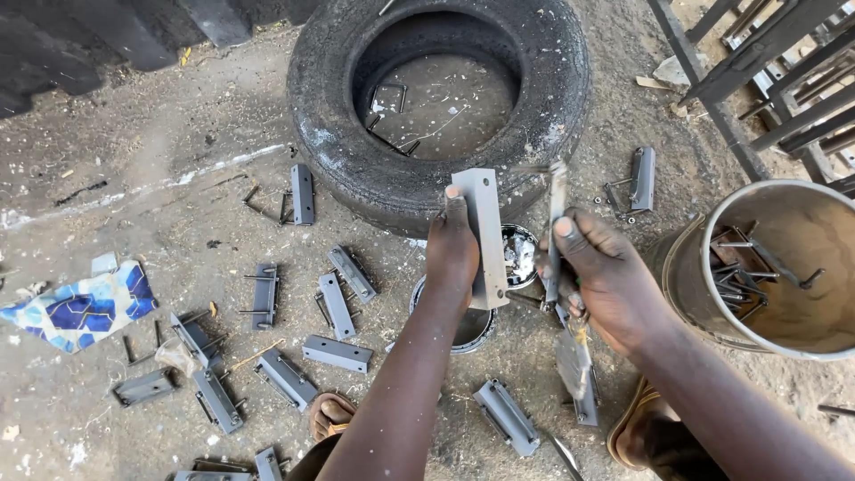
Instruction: The person is painting small L-shaped metal brackets using a paintbrush and grey paint from a small can.
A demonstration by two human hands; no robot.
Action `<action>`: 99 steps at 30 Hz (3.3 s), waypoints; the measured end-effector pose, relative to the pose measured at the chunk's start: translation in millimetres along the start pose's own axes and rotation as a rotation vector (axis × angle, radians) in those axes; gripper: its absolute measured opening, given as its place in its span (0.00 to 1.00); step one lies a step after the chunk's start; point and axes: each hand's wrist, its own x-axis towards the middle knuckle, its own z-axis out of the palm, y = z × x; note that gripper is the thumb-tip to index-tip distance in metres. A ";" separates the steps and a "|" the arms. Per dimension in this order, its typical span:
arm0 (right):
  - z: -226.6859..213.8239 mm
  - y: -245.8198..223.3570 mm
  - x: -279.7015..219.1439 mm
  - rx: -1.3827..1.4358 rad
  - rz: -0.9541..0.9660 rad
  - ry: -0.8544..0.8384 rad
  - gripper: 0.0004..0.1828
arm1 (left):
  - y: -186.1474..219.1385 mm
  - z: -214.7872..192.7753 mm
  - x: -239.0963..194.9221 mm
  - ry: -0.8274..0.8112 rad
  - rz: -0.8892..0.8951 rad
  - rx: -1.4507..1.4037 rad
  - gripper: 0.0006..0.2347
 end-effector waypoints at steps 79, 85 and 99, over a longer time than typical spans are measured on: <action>38.7 22.2 10.1 0.009 0.204 0.066 0.15 | -8.2 21.0 -9.3 0.027 -0.049 -0.237 0.27; 8.6 41.6 29.9 -0.163 0.131 0.024 0.19 | -32.2 12.7 23.1 -0.170 -0.090 0.177 0.38; -154.6 220.5 151.7 -0.923 0.768 0.331 0.15 | -18.3 35.9 -1.5 -0.151 -0.138 0.648 0.17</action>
